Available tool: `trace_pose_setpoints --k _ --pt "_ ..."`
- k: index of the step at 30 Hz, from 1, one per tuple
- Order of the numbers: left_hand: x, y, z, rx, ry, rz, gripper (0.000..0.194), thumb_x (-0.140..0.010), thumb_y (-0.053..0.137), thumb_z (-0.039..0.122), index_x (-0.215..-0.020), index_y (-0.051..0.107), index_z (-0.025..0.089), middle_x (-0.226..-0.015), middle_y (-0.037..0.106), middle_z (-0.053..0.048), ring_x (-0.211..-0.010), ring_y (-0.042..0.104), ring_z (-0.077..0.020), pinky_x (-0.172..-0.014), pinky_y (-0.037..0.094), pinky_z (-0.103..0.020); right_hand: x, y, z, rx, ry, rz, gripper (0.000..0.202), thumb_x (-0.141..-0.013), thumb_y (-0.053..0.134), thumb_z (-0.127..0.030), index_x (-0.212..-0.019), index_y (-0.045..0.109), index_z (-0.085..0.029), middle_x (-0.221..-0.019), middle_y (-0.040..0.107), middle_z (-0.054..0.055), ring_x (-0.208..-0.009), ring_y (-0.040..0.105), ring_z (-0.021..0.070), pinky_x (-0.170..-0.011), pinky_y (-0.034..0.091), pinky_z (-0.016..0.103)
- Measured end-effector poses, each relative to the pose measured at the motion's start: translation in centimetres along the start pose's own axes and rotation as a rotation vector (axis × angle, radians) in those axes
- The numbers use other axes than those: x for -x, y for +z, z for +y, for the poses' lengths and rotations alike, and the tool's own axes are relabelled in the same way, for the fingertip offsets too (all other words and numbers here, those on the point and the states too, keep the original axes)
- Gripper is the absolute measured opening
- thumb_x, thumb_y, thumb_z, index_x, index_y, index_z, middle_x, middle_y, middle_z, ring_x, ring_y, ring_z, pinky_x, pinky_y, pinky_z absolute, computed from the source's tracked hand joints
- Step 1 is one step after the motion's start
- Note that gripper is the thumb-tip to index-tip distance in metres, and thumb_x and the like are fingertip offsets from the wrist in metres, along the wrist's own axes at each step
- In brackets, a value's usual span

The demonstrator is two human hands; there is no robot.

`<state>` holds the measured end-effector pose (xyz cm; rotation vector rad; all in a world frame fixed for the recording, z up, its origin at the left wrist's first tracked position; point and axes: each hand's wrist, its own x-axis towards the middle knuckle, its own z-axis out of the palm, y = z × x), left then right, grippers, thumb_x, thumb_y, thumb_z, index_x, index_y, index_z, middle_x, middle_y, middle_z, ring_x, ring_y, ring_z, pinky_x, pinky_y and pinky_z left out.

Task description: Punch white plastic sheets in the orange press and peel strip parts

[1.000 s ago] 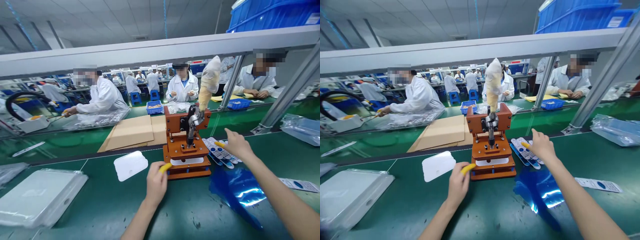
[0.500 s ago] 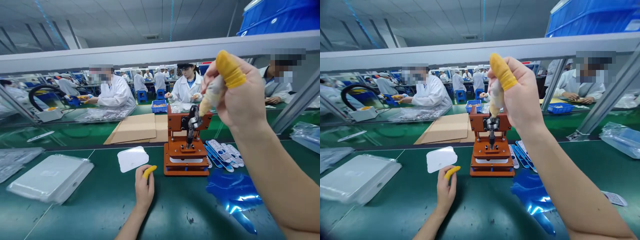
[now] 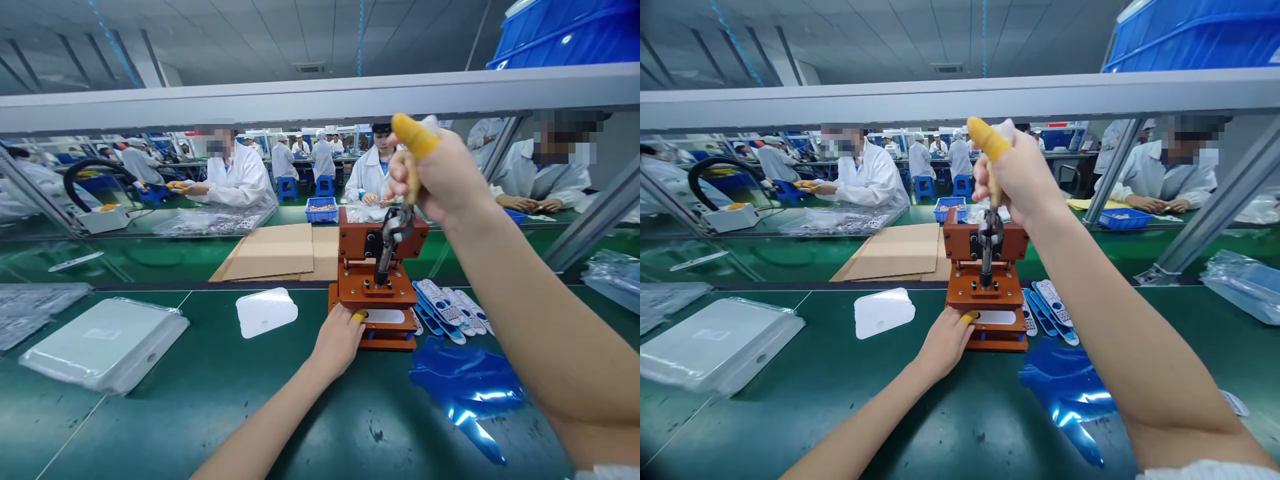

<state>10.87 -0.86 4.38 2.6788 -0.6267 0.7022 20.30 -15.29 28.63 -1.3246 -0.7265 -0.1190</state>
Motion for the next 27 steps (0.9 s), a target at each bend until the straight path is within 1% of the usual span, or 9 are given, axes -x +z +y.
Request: trace_pose_setpoints --k 5,9,12,14,16,18,20,23,27 --pt "-2.2 -0.8 -0.6 0.042 -0.038 -0.143 0.022 -0.091 0.049 0.036 -0.085 0.061 0.019 -0.098 0.067 -0.01 -0.095 0.062 -0.0267 -0.081 0.052 -0.044 -3.2 0.3 0.3 0.089 0.153 0.02 0.02 -0.096 0.039 -0.031 -0.084 0.045 -0.017 -0.054 0.037 -0.009 -0.038 0.039 0.0032 -0.05 0.044 0.02" --pt "3.1 -3.3 -1.9 0.156 0.181 -0.142 0.016 -0.091 0.05 0.034 -0.095 0.058 0.022 -0.108 0.065 -0.007 -0.097 0.061 -0.0205 -0.084 0.049 -0.035 0.3 -1.2 -1.1 0.269 -0.203 -0.13 0.023 -0.088 0.056 -0.039 -0.097 0.05 -0.019 -0.069 0.055 -0.004 -0.058 0.056 0.0092 -0.058 0.05 0.023" --pt "6.6 -5.1 -5.9 0.074 0.034 0.025 0.019 -0.091 0.049 0.036 -0.102 0.057 0.024 -0.102 0.065 -0.008 -0.091 0.062 -0.0206 -0.079 0.05 -0.034 4.9 -4.7 0.8 0.528 -0.34 0.054 0.036 -0.087 0.055 -0.044 -0.115 0.047 -0.023 -0.097 0.059 0.002 -0.084 0.059 0.0138 -0.077 0.05 0.028" --pt "6.9 -5.9 -9.6 -0.014 -0.151 0.143 0.023 -0.091 0.046 0.04 -0.1 0.056 0.023 -0.103 0.062 -0.011 -0.095 0.06 -0.0235 -0.082 0.049 -0.037 8.9 -7.3 4.8 0.796 -0.152 0.361 0.033 -0.091 0.042 -0.045 -0.116 0.044 -0.023 -0.102 0.059 0.005 -0.09 0.059 0.0167 -0.081 0.049 0.03" --pt "5.5 -6.4 -13.4 -0.076 -0.264 0.164 0.026 -0.09 0.043 0.043 -0.093 0.057 0.021 -0.104 0.06 -0.012 -0.099 0.057 -0.026 -0.086 0.046 -0.04 13.2 -9.3 10.0 1.009 0.276 0.209 0.023 -0.083 0.046 -0.035 -0.101 0.054 -0.023 -0.098 0.064 0.006 -0.09 0.062 0.0219 -0.082 0.049 0.034" --pt "3.3 -6.6 -17.1 -0.096 -0.321 0.079 0.026 -0.088 0.045 0.043 -0.086 0.056 0.021 -0.098 0.059 -0.011 -0.095 0.056 -0.0269 -0.086 0.045 -0.041 16.9 -10.3 15.1 1.058 0.449 0.109 0.015 -0.071 0.054 -0.029 -0.083 0.058 -0.021 -0.077 0.066 0.01 -0.074 0.064 0.0295 -0.07 0.051 0.042" --pt "1.0 -6.5 -20.2 -0.114 -0.366 0.065 0.02 -0.085 0.049 0.038 -0.08 0.056 0.02 -0.093 0.059 -0.01 -0.091 0.057 -0.0261 -0.085 0.046 -0.041 19.3 -10.5 18.9 1.11 0.525 0.074 0.027 -0.069 0.052 -0.028 -0.093 0.059 -0.019 -0.088 0.067 0.016 -0.082 0.065 0.0356 -0.071 0.05 0.048" --pt "-1.7 -5.4 -23.2 -0.137 -0.447 0.126 0.012 -0.082 0.054 0.029 -0.081 0.056 0.017 -0.099 0.058 -0.013 -0.095 0.057 -0.0278 -0.087 0.045 -0.044 20.6 -10.1 21.8 1.208 0.693 -0.048 0.041 -0.076 0.045 -0.027 -0.116 0.05 -0.023 -0.105 0.065 0.013 -0.093 0.064 0.0313 -0.074 0.051 0.043" --pt "-2.9 -3.2 -22.7 -0.099 -0.494 0.213 0.021 -0.079 0.056 0.022 -0.098 0.056 0.014 -0.116 0.053 -0.017 -0.112 0.051 -0.0323 -0.094 0.041 -0.052 19.8 -9.6 22.3 1.306 0.852 -0.207 0.024 -0.083 0.036 -0.023 -0.1 0.053 -0.029 -0.093 0.069 0.006 -0.085 0.067 0.0252 -0.066 0.051 0.036"
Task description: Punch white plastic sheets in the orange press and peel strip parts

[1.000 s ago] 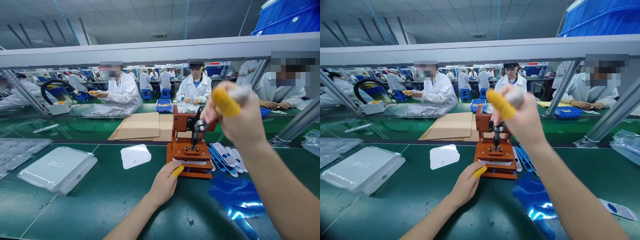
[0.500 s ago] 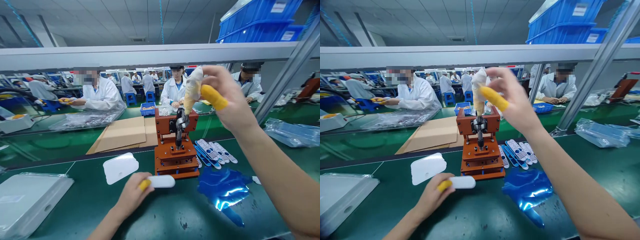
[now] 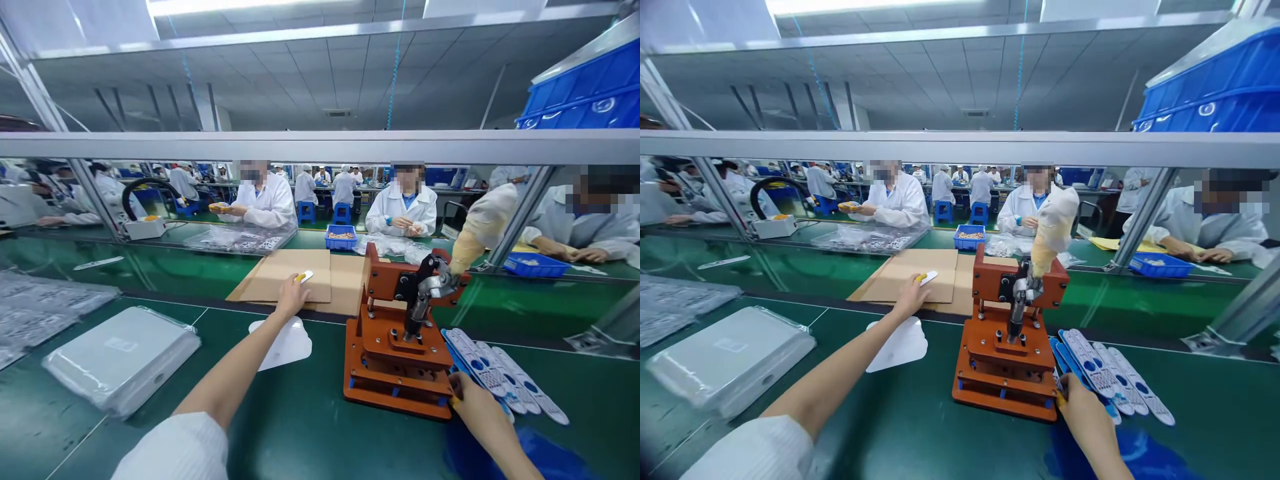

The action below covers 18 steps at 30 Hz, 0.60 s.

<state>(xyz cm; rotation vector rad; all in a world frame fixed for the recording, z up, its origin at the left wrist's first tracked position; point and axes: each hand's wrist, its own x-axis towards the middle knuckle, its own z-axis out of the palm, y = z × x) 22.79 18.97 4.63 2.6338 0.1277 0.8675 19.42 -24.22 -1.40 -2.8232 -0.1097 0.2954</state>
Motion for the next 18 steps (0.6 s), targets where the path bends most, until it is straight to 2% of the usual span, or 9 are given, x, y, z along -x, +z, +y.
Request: trace_pose_setpoints --k 2,4,8,10,12,14,18 --pt "1.6 0.2 1.6 0.053 0.028 0.0 0.021 -0.08 0.055 0.02 -0.101 0.056 0.016 -0.119 0.053 -0.015 -0.115 0.05 -0.03 -0.097 0.041 -0.049 -0.2 -0.5 -0.2 0.043 -0.002 0.018 0.019 -0.084 0.037 -0.023 -0.091 0.054 -0.028 -0.093 0.069 0.007 -0.089 0.067 0.0264 -0.067 0.051 0.036" --pt "4.4 -0.3 3.8 0.101 0.066 -0.006 0.02 -0.085 0.048 0.019 -0.103 0.056 0.018 -0.12 0.053 -0.013 -0.115 0.05 -0.0263 -0.098 0.042 -0.045 -0.1 -1.1 -0.2 0.089 -0.002 0.043 0.022 -0.085 0.037 -0.021 -0.095 0.055 -0.025 -0.101 0.066 0.01 -0.092 0.066 0.0287 -0.068 0.05 0.039" --pt "12.2 -2.1 8.3 0.238 0.156 0.052 0.025 -0.091 0.04 0.016 -0.112 0.052 0.021 -0.117 0.053 -0.01 -0.114 0.051 -0.0215 -0.098 0.043 -0.04 0.7 -2.0 -0.6 0.164 0.006 0.111 0.036 -0.087 0.03 -0.015 -0.115 0.053 -0.02 -0.116 0.058 0.015 -0.094 0.063 0.0297 -0.068 0.048 0.04" --pt "15.9 -2.9 9.7 0.287 0.219 0.051 0.026 -0.09 0.042 0.012 -0.11 0.053 0.023 -0.115 0.054 -0.009 -0.11 0.052 -0.0206 -0.095 0.045 -0.038 1.2 -2.2 -0.9 0.181 -0.013 0.133 0.032 -0.089 0.036 -0.021 -0.114 0.056 -0.022 -0.116 0.057 0.012 -0.099 0.061 0.0275 -0.07 0.048 0.035" --pt "18.5 -3.4 10.3 0.295 0.254 0.008 0.026 -0.088 0.044 0.009 -0.107 0.055 0.023 -0.112 0.054 -0.008 -0.107 0.053 -0.0204 -0.089 0.047 -0.035 1.5 -2.2 -1.3 0.201 -0.022 0.159 0.028 -0.089 0.042 -0.026 -0.11 0.059 -0.022 -0.113 0.058 0.01 -0.102 0.06 0.0263 -0.071 0.047 0.032" --pt "19.7 -3.4 10.5 0.294 0.256 -0.029 0.024 -0.087 0.045 0.009 -0.104 0.057 0.023 -0.111 0.055 -0.008 -0.104 0.054 -0.0205 -0.084 0.049 -0.033 1.4 -2.3 -1.6 0.23 -0.013 0.185 0.027 -0.089 0.041 -0.023 -0.108 0.059 -0.019 -0.109 0.058 0.011 -0.1 0.06 0.0258 -0.071 0.047 0.031" --pt "19.5 -3.0 10.2 0.32 0.21 -0.033 0.018 -0.088 0.045 0.013 -0.098 0.058 0.021 -0.108 0.056 -0.008 -0.098 0.058 -0.0202 -0.079 0.05 -0.031 1.0 -2.5 -1.4 0.257 0.001 0.189 0.025 -0.089 0.039 -0.019 -0.102 0.061 -0.016 -0.104 0.06 0.013 -0.092 0.063 0.025 -0.069 0.046 0.03"
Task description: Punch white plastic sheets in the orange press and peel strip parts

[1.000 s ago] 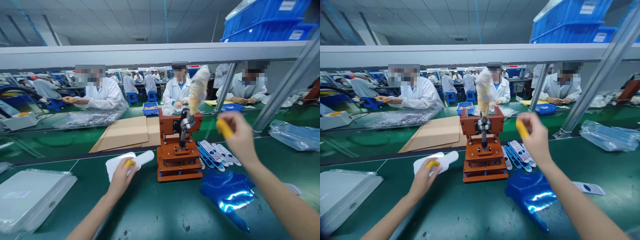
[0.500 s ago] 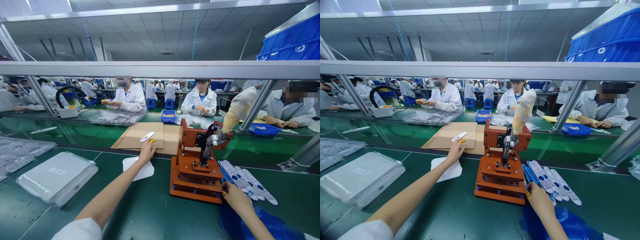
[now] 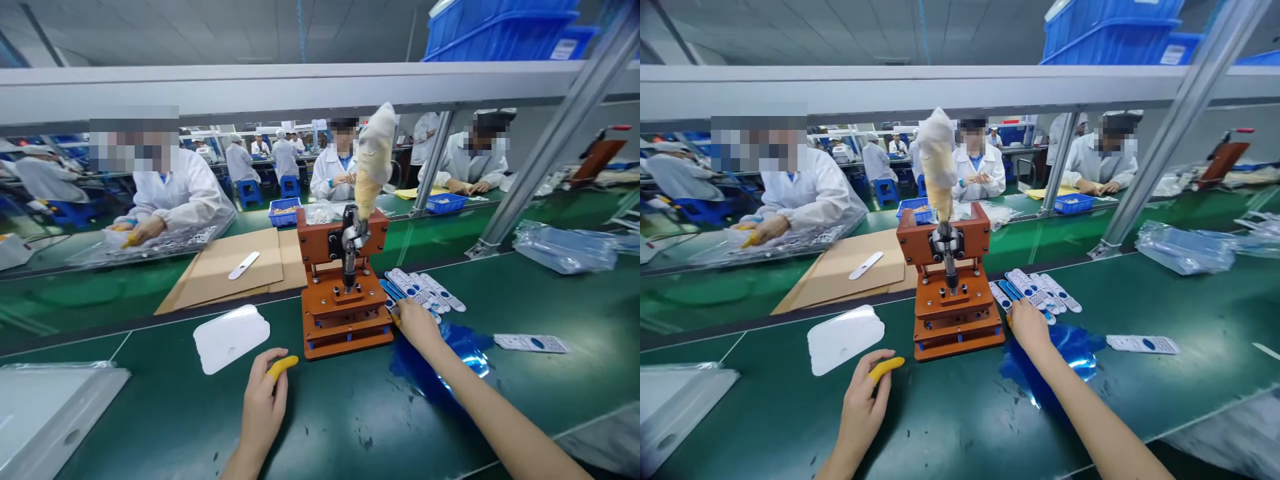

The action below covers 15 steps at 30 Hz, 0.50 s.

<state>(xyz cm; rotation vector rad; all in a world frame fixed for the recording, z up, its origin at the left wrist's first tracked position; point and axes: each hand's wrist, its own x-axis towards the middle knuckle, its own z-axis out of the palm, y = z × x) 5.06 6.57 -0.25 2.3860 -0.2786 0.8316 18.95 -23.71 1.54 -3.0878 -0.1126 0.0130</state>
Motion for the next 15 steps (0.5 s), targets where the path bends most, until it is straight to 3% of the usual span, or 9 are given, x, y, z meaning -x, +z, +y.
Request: trace_pose_setpoints --k 5,10,15 --pt "-0.5 0.1 -0.4 -0.01 -0.057 0.012 0.016 -0.089 0.044 0.019 -0.094 0.059 0.02 -0.104 0.057 -0.008 -0.096 0.059 -0.0207 -0.074 0.051 -0.03 -0.1 -0.3 0.5 -0.013 0.002 -0.004 0.022 -0.086 0.046 -0.019 -0.093 0.064 -0.009 -0.096 0.063 0.017 -0.087 0.064 0.0275 -0.068 0.047 0.031" --pt "-0.5 0.0 -0.2 -0.016 -0.068 -0.042 0.017 -0.09 0.043 0.019 -0.097 0.058 0.02 -0.104 0.057 -0.008 -0.093 0.06 -0.0191 -0.073 0.051 -0.029 0.3 -0.2 1.7 -0.009 0.002 0.055 0.022 -0.084 0.045 -0.012 -0.092 0.066 -0.01 -0.098 0.063 0.016 -0.094 0.062 0.0268 -0.068 0.046 0.03" --pt "-0.5 0.3 0.0 -0.004 0.009 -0.082 0.017 -0.09 0.042 0.015 -0.095 0.058 0.019 -0.103 0.056 -0.008 -0.095 0.058 -0.0181 -0.076 0.05 -0.028 1.5 0.2 2.8 -0.044 -0.011 0.118 0.033 -0.094 0.037 -0.026 -0.115 0.061 -0.016 -0.108 0.064 0.012 -0.091 0.063 0.0248 -0.065 0.046 0.031"
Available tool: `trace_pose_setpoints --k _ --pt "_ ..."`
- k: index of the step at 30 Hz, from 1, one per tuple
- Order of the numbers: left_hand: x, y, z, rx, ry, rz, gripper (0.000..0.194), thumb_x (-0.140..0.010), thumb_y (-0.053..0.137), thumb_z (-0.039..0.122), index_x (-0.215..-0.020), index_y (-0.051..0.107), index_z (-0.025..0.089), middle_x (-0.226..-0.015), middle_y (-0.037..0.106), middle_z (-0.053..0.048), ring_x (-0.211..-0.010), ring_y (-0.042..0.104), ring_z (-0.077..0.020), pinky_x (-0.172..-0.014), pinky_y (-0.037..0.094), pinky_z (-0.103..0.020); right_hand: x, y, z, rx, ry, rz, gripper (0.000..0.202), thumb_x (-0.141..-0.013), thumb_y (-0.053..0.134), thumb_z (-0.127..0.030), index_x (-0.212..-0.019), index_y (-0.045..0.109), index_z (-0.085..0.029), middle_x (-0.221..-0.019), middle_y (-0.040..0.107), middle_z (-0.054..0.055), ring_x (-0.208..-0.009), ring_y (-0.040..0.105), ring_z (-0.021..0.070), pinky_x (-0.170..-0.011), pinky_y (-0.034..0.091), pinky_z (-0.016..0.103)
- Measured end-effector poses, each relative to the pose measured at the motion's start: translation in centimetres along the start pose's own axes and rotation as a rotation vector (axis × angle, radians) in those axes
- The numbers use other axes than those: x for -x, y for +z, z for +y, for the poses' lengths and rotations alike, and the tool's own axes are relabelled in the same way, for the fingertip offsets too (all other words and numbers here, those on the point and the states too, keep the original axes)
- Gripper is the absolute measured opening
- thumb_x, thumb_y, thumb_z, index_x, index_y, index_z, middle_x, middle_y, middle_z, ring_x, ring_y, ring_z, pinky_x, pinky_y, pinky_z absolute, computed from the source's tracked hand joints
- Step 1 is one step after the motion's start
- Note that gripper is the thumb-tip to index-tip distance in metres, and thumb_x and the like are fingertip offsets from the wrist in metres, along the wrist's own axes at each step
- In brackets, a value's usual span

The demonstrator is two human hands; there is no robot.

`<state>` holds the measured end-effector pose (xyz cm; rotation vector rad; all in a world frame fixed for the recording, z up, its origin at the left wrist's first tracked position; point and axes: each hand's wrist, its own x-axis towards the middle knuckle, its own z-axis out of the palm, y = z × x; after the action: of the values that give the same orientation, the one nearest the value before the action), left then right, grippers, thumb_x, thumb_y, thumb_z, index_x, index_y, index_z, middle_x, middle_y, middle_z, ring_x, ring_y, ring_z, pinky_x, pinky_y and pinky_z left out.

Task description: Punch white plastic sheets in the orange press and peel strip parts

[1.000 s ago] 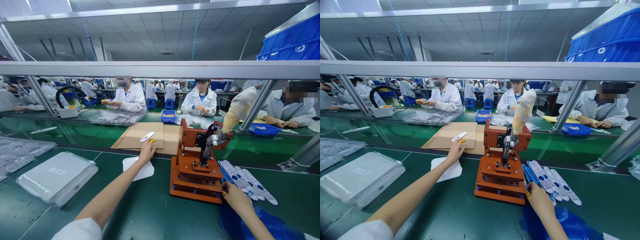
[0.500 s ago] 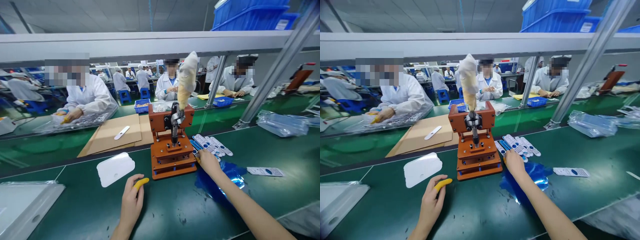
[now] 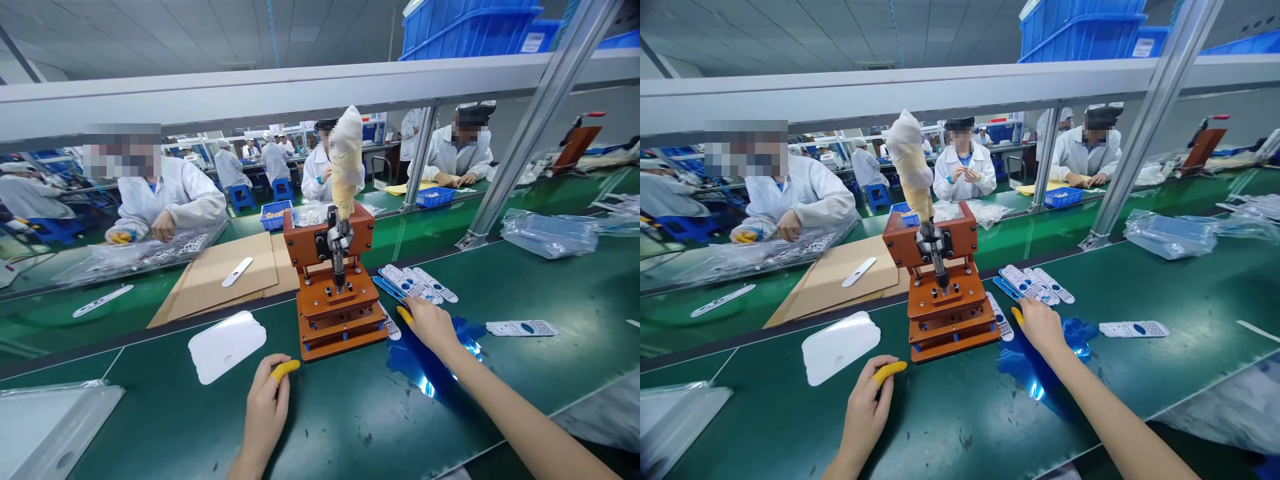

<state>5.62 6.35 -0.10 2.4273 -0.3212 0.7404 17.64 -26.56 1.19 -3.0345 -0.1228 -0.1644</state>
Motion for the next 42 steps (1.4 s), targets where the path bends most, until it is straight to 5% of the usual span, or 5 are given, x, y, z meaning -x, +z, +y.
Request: trace_pose_setpoints --k 17,25,29,33,42 --pt "-0.1 0.0 -0.1 -0.019 0.004 0.006 0.016 -0.09 0.042 0.016 -0.094 0.057 0.019 -0.102 0.056 -0.008 -0.093 0.059 -0.0187 -0.075 0.05 -0.028 1.6 1.4 0.3 -0.023 -0.074 0.129 0.029 -0.076 0.049 -0.004 -0.095 0.069 -0.013 -0.089 0.068 0.011 -0.083 0.062 0.0238 -0.071 0.045 0.031" --pt "-0.6 -1.1 5.4 0.113 0.056 0.042 0.026 -0.089 0.044 0.01 -0.111 0.052 0.022 -0.103 0.057 -0.008 -0.094 0.058 -0.0177 -0.077 0.049 -0.027 6.0 -4.7 5.0 -0.423 -0.025 0.357 0.027 -0.081 0.049 -0.027 -0.102 0.065 -0.026 -0.096 0.069 0.004 -0.068 0.063 0.0183 -0.054 0.048 0.025" --pt "-4.1 -0.3 11.5 0.298 0.075 -0.278 0.024 -0.089 0.05 0.023 -0.113 0.055 0.02 -0.11 0.061 -0.009 -0.103 0.057 -0.0212 -0.089 0.046 -0.032 8.2 -8.2 -0.2 -0.861 -0.347 0.039 0.024 -0.088 0.05 -0.033 -0.104 0.067 -0.029 -0.099 0.067 0.003 -0.081 0.064 0.0174 -0.066 0.051 0.025" --pt "-6.0 0.6 13.7 0.591 -0.189 -0.745 0.035 -0.095 0.035 0.034 -0.075 0.057 0.016 -0.064 0.06 0.0 -0.057 0.056 -0.0113 -0.061 0.045 -0.022 8.3 -8.9 -5.2 -1.126 -0.376 -0.127 0.021 -0.086 0.055 -0.032 -0.102 0.067 -0.025 -0.094 0.062 0.004 -0.083 0.06 0.0152 -0.07 0.049 0.024" --pt "-4.4 -0.1 12.2 0.618 -0.334 -0.701 0.039 -0.094 0.034 0.041 -0.071 0.056 0.017 -0.063 0.058 0.0 -0.052 0.05 -0.0104 -0.057 0.038 -0.021 6.6 -9.0 -5.0 -1.108 -0.326 -0.372 0.005 -0.083 0.054 -0.024 -0.081 0.054 -0.019 -0.078 0.053 0.0 -0.065 0.05 0.0108 -0.052 0.045 0.019"
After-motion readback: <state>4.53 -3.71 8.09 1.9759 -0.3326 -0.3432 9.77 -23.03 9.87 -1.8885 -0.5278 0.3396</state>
